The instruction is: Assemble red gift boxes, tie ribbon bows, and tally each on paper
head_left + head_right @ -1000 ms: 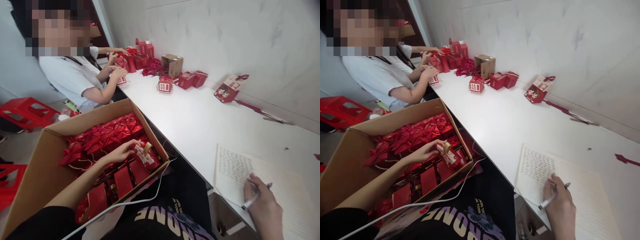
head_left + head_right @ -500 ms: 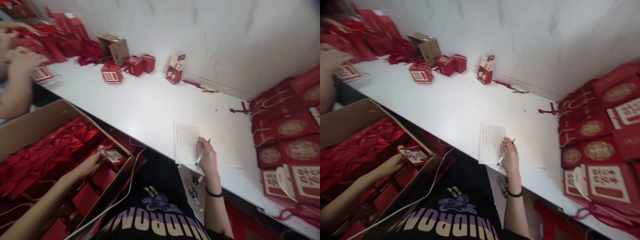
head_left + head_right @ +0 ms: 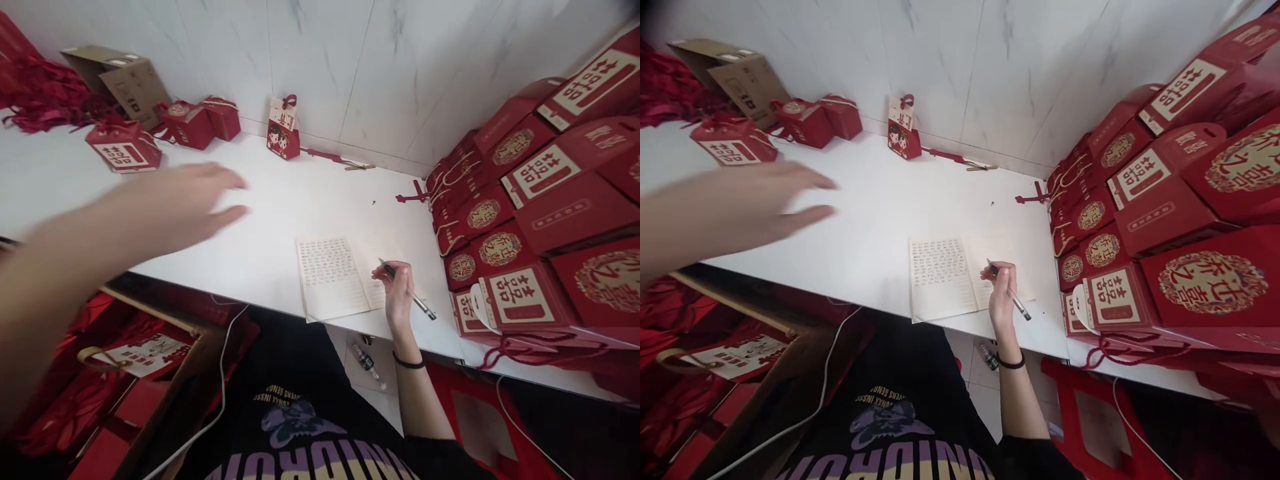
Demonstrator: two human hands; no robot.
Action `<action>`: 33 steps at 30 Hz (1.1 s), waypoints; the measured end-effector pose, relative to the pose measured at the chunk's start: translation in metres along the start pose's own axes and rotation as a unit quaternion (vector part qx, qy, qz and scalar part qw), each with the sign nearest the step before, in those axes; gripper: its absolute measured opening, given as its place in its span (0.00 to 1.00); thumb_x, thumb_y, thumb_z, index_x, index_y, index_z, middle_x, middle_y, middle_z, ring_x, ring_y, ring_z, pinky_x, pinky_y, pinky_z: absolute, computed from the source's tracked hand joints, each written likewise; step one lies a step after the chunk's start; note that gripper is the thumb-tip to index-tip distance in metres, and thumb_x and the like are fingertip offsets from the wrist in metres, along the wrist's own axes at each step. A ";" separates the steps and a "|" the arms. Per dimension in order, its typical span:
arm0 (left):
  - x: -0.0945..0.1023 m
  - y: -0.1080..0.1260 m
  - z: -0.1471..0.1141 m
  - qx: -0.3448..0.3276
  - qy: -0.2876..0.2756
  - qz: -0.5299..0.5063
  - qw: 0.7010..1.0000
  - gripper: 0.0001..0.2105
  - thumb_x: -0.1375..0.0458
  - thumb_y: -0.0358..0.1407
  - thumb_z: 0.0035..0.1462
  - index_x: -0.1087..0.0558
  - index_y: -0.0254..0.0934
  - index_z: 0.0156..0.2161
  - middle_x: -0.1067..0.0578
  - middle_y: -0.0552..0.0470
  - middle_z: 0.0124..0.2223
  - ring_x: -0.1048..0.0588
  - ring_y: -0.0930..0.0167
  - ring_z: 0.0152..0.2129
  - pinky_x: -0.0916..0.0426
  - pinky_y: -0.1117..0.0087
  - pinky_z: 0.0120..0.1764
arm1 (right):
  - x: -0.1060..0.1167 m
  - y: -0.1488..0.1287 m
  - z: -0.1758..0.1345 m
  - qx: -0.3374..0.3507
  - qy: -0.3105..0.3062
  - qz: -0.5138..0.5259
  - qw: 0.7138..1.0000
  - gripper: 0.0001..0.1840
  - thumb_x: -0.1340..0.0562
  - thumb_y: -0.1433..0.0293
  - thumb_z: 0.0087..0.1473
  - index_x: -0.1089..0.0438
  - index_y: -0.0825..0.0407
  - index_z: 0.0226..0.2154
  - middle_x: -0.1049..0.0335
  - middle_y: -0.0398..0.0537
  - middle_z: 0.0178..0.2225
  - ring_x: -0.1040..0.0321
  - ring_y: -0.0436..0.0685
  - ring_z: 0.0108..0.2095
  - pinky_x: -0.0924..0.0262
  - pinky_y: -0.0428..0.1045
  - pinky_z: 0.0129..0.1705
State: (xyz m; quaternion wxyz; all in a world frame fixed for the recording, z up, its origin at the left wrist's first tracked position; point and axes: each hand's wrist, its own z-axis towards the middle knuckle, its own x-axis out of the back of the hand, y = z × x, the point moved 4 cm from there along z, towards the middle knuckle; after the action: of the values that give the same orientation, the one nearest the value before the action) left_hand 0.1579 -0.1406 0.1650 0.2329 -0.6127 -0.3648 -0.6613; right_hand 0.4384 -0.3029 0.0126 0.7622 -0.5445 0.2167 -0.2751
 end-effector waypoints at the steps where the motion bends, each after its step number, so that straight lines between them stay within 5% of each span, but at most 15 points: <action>1: -0.006 0.024 0.025 -0.056 -0.015 0.039 0.998 0.22 0.56 0.45 0.56 0.33 0.35 0.49 0.30 0.52 0.47 0.32 0.64 0.44 0.41 0.62 0.48 | -0.003 0.001 0.002 -0.007 -0.012 -0.009 1.000 0.20 0.50 0.53 0.60 0.37 0.52 0.32 0.35 0.44 0.26 0.35 0.53 0.27 0.38 0.50 0.31; 3: -0.038 0.072 0.073 -0.125 -0.096 0.049 0.986 0.15 0.52 0.39 0.55 0.27 0.34 0.40 0.26 0.49 0.39 0.28 0.67 0.37 0.37 0.67 0.42 | -0.010 0.003 0.004 -0.024 -0.029 -0.028 0.999 0.20 0.49 0.54 0.60 0.37 0.53 0.29 0.37 0.42 0.22 0.38 0.52 0.24 0.41 0.48 0.29; 6: -0.099 0.127 0.124 -0.167 -0.104 -0.027 0.980 0.12 0.51 0.36 0.55 0.26 0.34 0.36 0.24 0.46 0.36 0.27 0.66 0.33 0.36 0.69 0.35 | -0.020 0.010 0.003 -0.060 -0.025 -0.059 0.996 0.20 0.45 0.56 0.57 0.41 0.52 0.22 0.41 0.39 0.17 0.44 0.50 0.19 0.47 0.45 0.23; 9: -0.150 0.145 0.144 -0.144 -0.063 -0.149 0.976 0.13 0.54 0.37 0.57 0.27 0.35 0.36 0.24 0.48 0.35 0.27 0.68 0.31 0.37 0.70 0.32 | -0.025 0.018 0.000 -0.080 -0.034 -0.125 0.988 0.19 0.41 0.58 0.53 0.44 0.51 0.20 0.43 0.37 0.16 0.47 0.49 0.18 0.50 0.45 0.22; 12: -0.176 0.137 0.144 -0.152 -0.058 -0.224 0.961 0.13 0.54 0.37 0.57 0.28 0.35 0.33 0.25 0.50 0.33 0.29 0.70 0.29 0.38 0.71 0.32 | -0.025 0.019 -0.002 -0.090 -0.040 -0.158 0.982 0.16 0.41 0.59 0.53 0.41 0.51 0.23 0.42 0.38 0.18 0.45 0.49 0.20 0.49 0.45 0.23; 18: -0.180 0.118 0.135 -0.250 -0.195 -0.270 0.909 0.16 0.42 0.42 0.45 0.30 0.39 0.41 0.30 0.50 0.42 0.33 0.68 0.39 0.39 0.70 0.39 | -0.025 0.016 -0.003 -0.116 -0.035 -0.183 0.976 0.18 0.39 0.61 0.52 0.46 0.51 0.20 0.43 0.37 0.17 0.43 0.49 0.19 0.48 0.45 0.23; 33: -0.182 0.126 0.125 -0.259 -0.206 -0.209 0.920 0.22 0.44 0.45 0.45 0.35 0.40 0.46 0.36 0.49 0.44 0.41 0.63 0.45 0.51 0.62 0.50 | -0.029 0.010 -0.003 -0.090 -0.075 -0.290 0.950 0.18 0.43 0.67 0.50 0.50 0.51 0.15 0.46 0.36 0.13 0.49 0.46 0.16 0.53 0.43 0.20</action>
State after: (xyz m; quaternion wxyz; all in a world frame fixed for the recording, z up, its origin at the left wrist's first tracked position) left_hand 0.3584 -0.1483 0.0097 -0.1575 -0.6841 -0.3407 -0.6255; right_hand 0.4162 -0.2830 0.0036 0.6116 -0.6689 0.0159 -0.4221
